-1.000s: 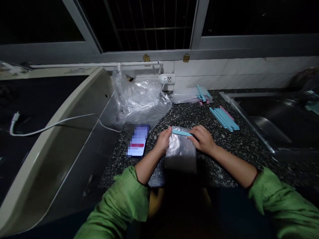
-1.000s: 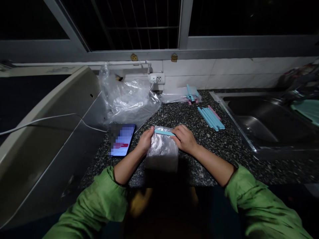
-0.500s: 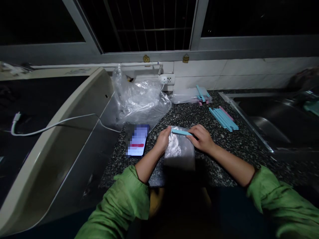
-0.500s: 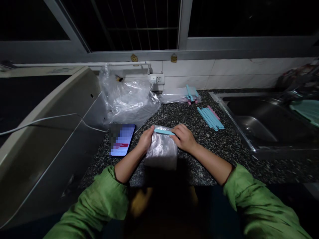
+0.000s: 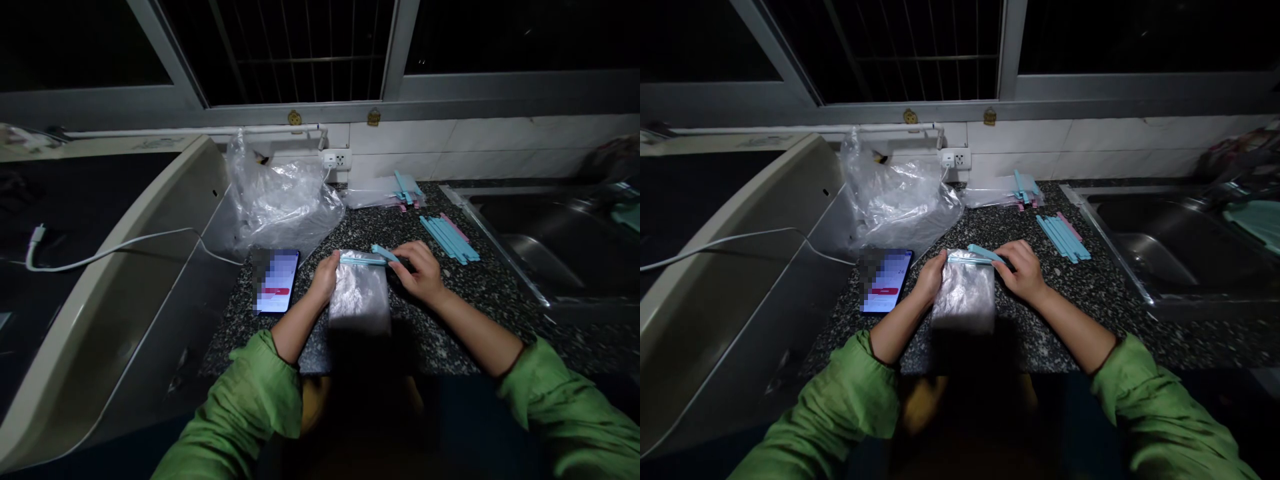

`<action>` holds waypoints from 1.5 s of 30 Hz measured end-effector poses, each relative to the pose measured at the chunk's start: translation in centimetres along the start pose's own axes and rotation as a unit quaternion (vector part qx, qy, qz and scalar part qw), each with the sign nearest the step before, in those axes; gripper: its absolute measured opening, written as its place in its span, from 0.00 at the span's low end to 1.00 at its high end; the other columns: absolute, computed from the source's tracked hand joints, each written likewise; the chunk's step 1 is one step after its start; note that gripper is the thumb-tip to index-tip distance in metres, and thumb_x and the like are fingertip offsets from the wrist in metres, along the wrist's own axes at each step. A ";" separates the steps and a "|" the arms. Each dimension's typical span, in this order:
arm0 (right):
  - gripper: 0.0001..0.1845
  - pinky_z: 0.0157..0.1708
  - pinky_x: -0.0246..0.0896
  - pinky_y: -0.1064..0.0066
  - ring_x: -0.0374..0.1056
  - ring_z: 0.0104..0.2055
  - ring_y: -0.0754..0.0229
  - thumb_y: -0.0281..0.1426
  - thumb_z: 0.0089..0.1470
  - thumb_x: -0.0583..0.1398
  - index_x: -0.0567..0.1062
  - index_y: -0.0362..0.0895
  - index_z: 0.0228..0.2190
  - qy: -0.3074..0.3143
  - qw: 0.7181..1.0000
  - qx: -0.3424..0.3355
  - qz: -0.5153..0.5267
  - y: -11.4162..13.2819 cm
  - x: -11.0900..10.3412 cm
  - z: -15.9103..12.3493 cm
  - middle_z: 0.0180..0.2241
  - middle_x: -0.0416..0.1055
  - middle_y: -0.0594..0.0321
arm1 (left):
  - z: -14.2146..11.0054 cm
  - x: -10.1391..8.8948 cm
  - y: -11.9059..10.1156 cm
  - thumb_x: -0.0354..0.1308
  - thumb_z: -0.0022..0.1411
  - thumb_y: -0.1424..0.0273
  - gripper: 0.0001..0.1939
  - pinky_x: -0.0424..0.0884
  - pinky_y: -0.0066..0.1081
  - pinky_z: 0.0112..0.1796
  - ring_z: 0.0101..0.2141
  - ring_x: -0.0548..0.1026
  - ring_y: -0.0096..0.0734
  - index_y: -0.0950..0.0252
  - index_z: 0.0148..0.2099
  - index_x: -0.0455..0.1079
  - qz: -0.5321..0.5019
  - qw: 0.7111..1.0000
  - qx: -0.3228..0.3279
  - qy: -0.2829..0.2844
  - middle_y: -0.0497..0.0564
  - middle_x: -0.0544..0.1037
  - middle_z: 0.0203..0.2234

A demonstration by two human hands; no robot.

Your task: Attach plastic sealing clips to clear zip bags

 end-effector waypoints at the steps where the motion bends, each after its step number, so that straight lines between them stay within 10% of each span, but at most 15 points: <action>1: 0.04 0.33 0.62 0.61 0.67 0.33 0.57 0.30 0.53 0.57 0.71 0.46 0.32 -0.002 1.000 0.005 -0.006 -0.2 -0.2 0.0 0.29 0.71 0.59 | 0.0 -0.1 0.0 0.60 0.48 0.54 0.21 0.59 0.27 0.25 0.19 0.62 0.24 0.66 0.17 0.64 -0.003 1.000 0.002 -0.003 0.44 0.66 0.13; 31: 0.07 0.36 0.65 0.60 0.67 0.34 0.56 0.37 0.53 0.56 0.69 0.46 0.31 -0.070 0.984 0.101 0.128 -4.5 -3.8 -0.4 0.30 0.69 0.59 | 1.0 -3.4 -1.2 0.55 0.55 0.61 0.16 0.64 0.28 0.33 0.28 0.70 0.30 0.67 0.22 0.71 0.018 0.995 0.034 -0.093 0.48 0.74 0.20; 45: 0.11 0.23 0.57 0.69 0.60 0.23 0.63 0.40 0.44 0.59 0.70 0.46 0.27 -0.088 0.903 0.273 0.319 -9.4 -1.7 -1.9 0.26 0.68 0.64 | 1.6 -4.3 -0.9 0.55 0.51 0.52 0.22 0.65 0.29 0.30 0.25 0.70 0.31 0.68 0.23 0.70 0.027 0.993 0.061 -0.096 0.49 0.74 0.20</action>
Point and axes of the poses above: each hand's wrist, its own z-axis towards the middle knuckle, its own x-axis out of the palm, y = z × x, the point moved 9 cm from there along z, towards the middle knuckle
